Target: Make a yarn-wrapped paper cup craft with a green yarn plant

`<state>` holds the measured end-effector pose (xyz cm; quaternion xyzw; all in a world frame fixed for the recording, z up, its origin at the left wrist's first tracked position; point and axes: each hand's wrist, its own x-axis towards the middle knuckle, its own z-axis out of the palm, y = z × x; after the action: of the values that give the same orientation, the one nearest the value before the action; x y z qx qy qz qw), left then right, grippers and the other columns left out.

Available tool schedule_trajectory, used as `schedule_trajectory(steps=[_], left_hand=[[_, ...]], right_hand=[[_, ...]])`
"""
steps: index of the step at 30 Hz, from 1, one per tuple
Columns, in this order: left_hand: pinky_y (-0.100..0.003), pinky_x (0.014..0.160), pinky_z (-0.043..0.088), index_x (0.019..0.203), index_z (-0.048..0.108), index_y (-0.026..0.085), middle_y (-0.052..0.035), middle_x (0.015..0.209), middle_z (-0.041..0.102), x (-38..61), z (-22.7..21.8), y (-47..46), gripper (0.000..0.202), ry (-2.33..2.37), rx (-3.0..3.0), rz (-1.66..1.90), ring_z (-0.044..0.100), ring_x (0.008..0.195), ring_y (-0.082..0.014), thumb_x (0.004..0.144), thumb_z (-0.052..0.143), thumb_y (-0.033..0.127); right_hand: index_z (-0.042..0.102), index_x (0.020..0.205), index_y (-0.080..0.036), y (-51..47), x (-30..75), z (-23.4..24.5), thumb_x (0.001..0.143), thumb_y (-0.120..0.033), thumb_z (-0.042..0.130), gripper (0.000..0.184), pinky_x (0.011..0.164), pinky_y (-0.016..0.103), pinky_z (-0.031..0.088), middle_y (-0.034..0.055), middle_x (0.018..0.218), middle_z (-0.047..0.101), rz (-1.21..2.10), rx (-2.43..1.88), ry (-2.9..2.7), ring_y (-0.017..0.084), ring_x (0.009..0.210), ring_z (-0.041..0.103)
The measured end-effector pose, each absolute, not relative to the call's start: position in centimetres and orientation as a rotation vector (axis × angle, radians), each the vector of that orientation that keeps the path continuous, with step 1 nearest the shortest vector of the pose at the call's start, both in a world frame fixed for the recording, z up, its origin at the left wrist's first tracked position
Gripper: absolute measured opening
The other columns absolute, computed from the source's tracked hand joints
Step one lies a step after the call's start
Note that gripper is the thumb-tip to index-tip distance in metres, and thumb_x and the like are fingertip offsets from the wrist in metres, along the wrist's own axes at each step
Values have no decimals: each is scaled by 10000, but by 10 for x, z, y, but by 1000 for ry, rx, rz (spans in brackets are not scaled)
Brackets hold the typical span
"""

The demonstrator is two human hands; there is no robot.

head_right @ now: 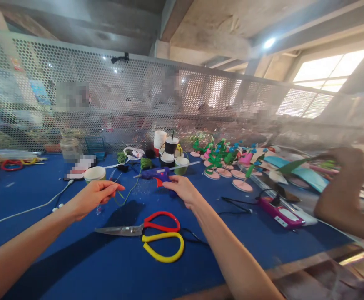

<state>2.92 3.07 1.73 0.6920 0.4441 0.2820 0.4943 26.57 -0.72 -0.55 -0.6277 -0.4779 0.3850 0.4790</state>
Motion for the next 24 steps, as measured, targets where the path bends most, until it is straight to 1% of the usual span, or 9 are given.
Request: schedule_trajectory(steps=[2, 4, 5, 7, 10, 12, 16, 20, 24], left_hand=[[-179, 413, 217, 801, 622, 102, 49, 531, 421, 29, 18, 31, 295, 1089, 1667, 700, 302, 422, -45, 679, 502, 343], [-182, 408, 211, 789, 623, 109, 53, 517, 410, 28, 19, 32, 288, 1103, 1657, 702, 304, 422, -50, 669, 507, 344], [-183, 406, 208, 781, 624, 111, 55, 508, 402, 28, 20, 32, 284, 1104, 1654, 704, 303, 420, -52, 669, 506, 344], [-182, 404, 207, 762, 626, 114, 58, 493, 390, 28, 19, 33, 278, 1097, 1645, 710, 302, 416, -53, 671, 500, 344], [-180, 410, 217, 733, 627, 117, 56, 490, 397, 29, 18, 34, 263, 1082, 1605, 726, 304, 413, -49, 670, 503, 341], [-181, 410, 216, 729, 625, 118, 53, 497, 407, 29, 16, 34, 254, 1077, 1581, 725, 309, 411, -47, 665, 514, 338], [-185, 407, 211, 740, 620, 111, 63, 476, 388, 28, 15, 35, 266, 1066, 1598, 707, 307, 401, -45, 675, 513, 346], [-181, 409, 207, 745, 614, 98, 63, 481, 391, 28, 16, 33, 289, 1067, 1628, 666, 305, 404, -40, 698, 486, 352], [-178, 404, 199, 759, 610, 91, 67, 484, 379, 30, 16, 29, 305, 1080, 1643, 627, 294, 404, -37, 716, 464, 355]], right_hand=[[578, 716, -138, -9, 259, 5, 570, -189, 602, 157, 506, 247, 448, 7, 589, 616, 1129, -1350, -1051, 123, 515, 559], [555, 617, -138, -11, 252, 13, 566, -182, 603, 83, 427, 206, 394, -32, 471, 546, 1123, -1298, -1078, 82, 417, 490], [544, 588, -137, -11, 249, 16, 576, -196, 604, 85, 400, 193, 361, -39, 448, 522, 1082, -1292, -1120, 68, 394, 461], [556, 601, -128, -13, 242, 20, 617, -241, 588, 119, 382, 189, 323, -30, 455, 520, 1013, -1264, -1224, 61, 386, 442], [598, 727, -118, -18, 232, 20, 681, -275, 532, 176, 394, 202, 329, -16, 488, 534, 981, -1159, -1350, 69, 402, 446], [603, 760, -119, -22, 228, 17, 699, -278, 515, 191, 399, 205, 336, -20, 481, 517, 955, -1142, -1407, 70, 405, 438], [586, 718, -133, -29, 222, 7, 702, -317, 520, 196, 409, 219, 362, -21, 482, 491, 891, -1248, -1471, 80, 414, 440], [565, 691, -170, -33, 218, -5, 684, -350, 544, 182, 410, 248, 372, -22, 457, 477, 670, -1367, -1465, 110, 415, 441], [562, 652, -191, -33, 217, -11, 694, -342, 541, 158, 465, 268, 398, 5, 489, 530, 454, -1388, -1524, 153, 487, 494]])
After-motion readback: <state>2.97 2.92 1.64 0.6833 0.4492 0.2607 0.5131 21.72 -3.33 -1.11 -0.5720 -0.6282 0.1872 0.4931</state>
